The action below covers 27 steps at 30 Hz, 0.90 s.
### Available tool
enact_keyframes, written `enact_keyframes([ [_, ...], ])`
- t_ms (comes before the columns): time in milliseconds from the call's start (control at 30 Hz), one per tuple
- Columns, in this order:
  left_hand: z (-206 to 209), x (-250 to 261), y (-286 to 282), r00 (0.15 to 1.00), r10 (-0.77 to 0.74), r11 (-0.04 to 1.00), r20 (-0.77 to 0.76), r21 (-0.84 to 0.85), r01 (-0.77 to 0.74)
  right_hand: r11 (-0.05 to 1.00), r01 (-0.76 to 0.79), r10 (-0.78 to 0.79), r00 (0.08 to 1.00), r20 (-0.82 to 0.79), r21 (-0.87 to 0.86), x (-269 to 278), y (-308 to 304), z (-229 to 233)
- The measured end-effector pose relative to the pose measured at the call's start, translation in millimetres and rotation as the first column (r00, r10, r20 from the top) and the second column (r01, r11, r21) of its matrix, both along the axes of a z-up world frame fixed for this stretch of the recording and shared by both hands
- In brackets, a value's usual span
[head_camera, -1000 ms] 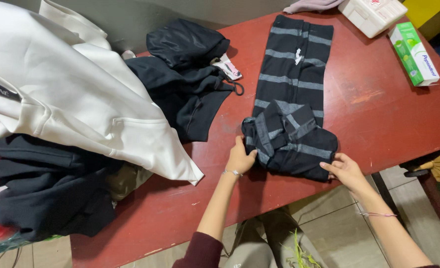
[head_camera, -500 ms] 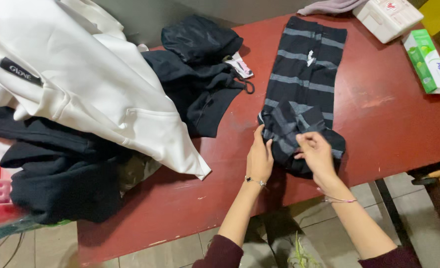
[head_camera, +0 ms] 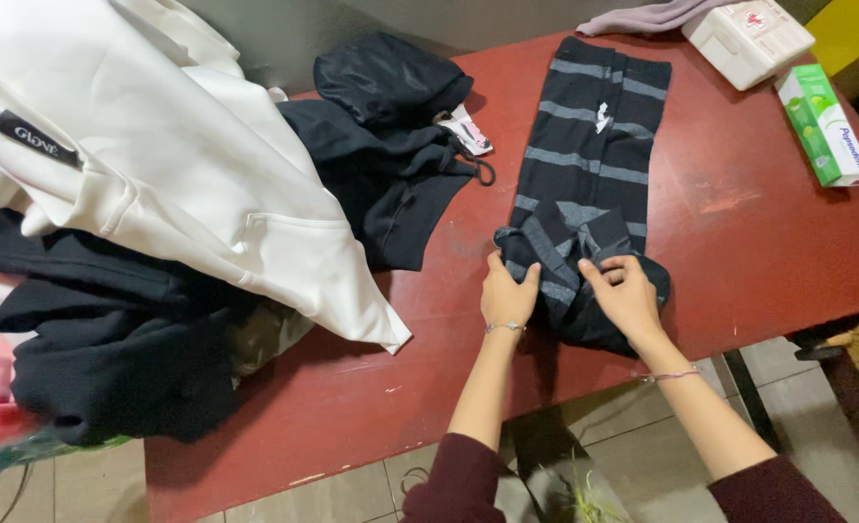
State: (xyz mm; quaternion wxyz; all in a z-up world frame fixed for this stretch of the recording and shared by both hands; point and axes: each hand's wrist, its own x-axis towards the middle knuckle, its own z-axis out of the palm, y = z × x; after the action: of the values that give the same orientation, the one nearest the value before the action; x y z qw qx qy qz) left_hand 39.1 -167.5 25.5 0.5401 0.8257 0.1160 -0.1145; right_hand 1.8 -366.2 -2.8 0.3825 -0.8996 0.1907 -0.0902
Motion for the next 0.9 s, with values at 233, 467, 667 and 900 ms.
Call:
enact_keyframes([
  [233,16.1,-9.6,-8.2,0.654,-0.235,0.932,0.719,0.357,-0.058,0.974,0.181,-0.191,0.980,0.058,0.139,-5.9,3.9,7.7],
  [467,-43.6,7.1,-58.8,0.761,-0.521,0.759,0.388,0.617,0.205,0.951,0.137,-0.188,0.968,0.168,0.275,-9.1,10.4,21.3],
  [667,-39.1,-2.1,-45.3,0.801,-0.412,0.908,0.434,0.120,0.402,0.986,-0.126,0.102,0.974,0.204,0.107,-5.0,21.5,22.8],
  [900,-3.1,-12.6,-6.3,0.744,-0.106,0.985,0.660,0.170,-0.011,0.947,-0.256,0.306,0.907,0.290,-0.196,-34.4,14.7,32.3],
])
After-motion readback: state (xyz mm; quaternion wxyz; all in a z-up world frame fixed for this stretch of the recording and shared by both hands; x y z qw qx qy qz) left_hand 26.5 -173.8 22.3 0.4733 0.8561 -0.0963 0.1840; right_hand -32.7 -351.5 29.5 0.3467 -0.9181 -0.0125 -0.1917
